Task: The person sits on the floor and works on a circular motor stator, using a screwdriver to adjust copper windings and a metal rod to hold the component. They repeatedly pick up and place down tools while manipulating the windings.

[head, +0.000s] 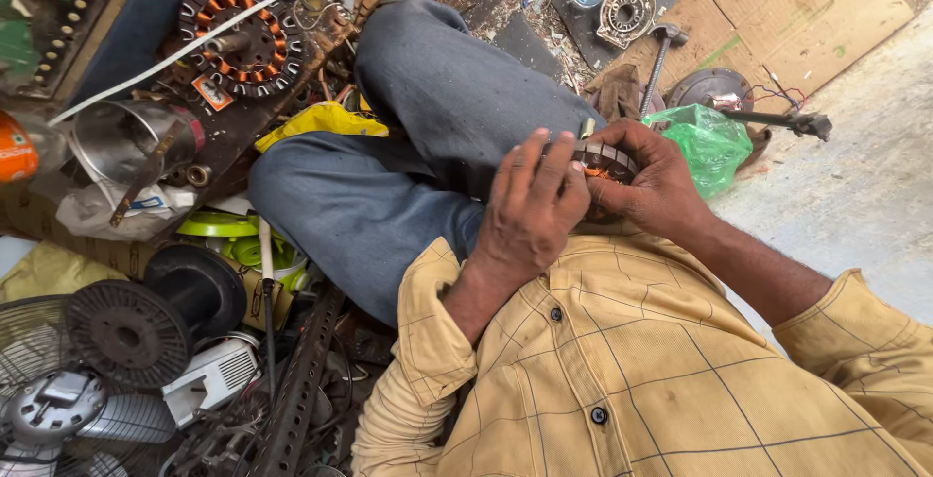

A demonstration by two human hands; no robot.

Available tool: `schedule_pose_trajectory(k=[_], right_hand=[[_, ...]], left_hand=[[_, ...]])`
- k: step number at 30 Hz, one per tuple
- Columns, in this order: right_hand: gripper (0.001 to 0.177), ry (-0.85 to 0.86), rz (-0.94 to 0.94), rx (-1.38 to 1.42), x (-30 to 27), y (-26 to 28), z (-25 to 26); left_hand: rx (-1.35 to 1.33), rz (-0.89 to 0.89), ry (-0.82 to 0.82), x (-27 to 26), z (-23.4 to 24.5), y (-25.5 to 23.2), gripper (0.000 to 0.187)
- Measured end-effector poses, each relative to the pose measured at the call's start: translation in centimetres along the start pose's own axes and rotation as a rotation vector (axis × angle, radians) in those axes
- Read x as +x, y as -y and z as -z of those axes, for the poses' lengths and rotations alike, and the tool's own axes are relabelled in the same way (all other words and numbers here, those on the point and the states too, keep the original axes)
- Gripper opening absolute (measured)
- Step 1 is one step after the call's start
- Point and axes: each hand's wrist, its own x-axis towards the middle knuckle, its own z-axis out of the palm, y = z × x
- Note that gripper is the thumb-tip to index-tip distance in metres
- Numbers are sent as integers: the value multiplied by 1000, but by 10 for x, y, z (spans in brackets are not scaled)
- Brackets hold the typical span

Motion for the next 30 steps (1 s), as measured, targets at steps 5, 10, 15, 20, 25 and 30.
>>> schedule_pose_trajectory(k=[5,10,15,20,25,30], right_hand=[[39,56,-92,108,4,27,-2],[39,214,82,-297,16,67,8],[52,239,65,-342,21,73,3],[37,113,-221,208,-5,41,3],[26,91,-107,286,-9,33,-2],[22,61,58,36,-17,22,-8]], left_hand=[[-232,100,7,10,20,1,23],[-426,148,-81,-2,33,2,36],[-499,277,-138,-3,18,8,34],[-549,351,-85,-17,11,12,32],[-637,307,-88,-13,10,14,30],[-471,149,-94,-24,3,20,35]])
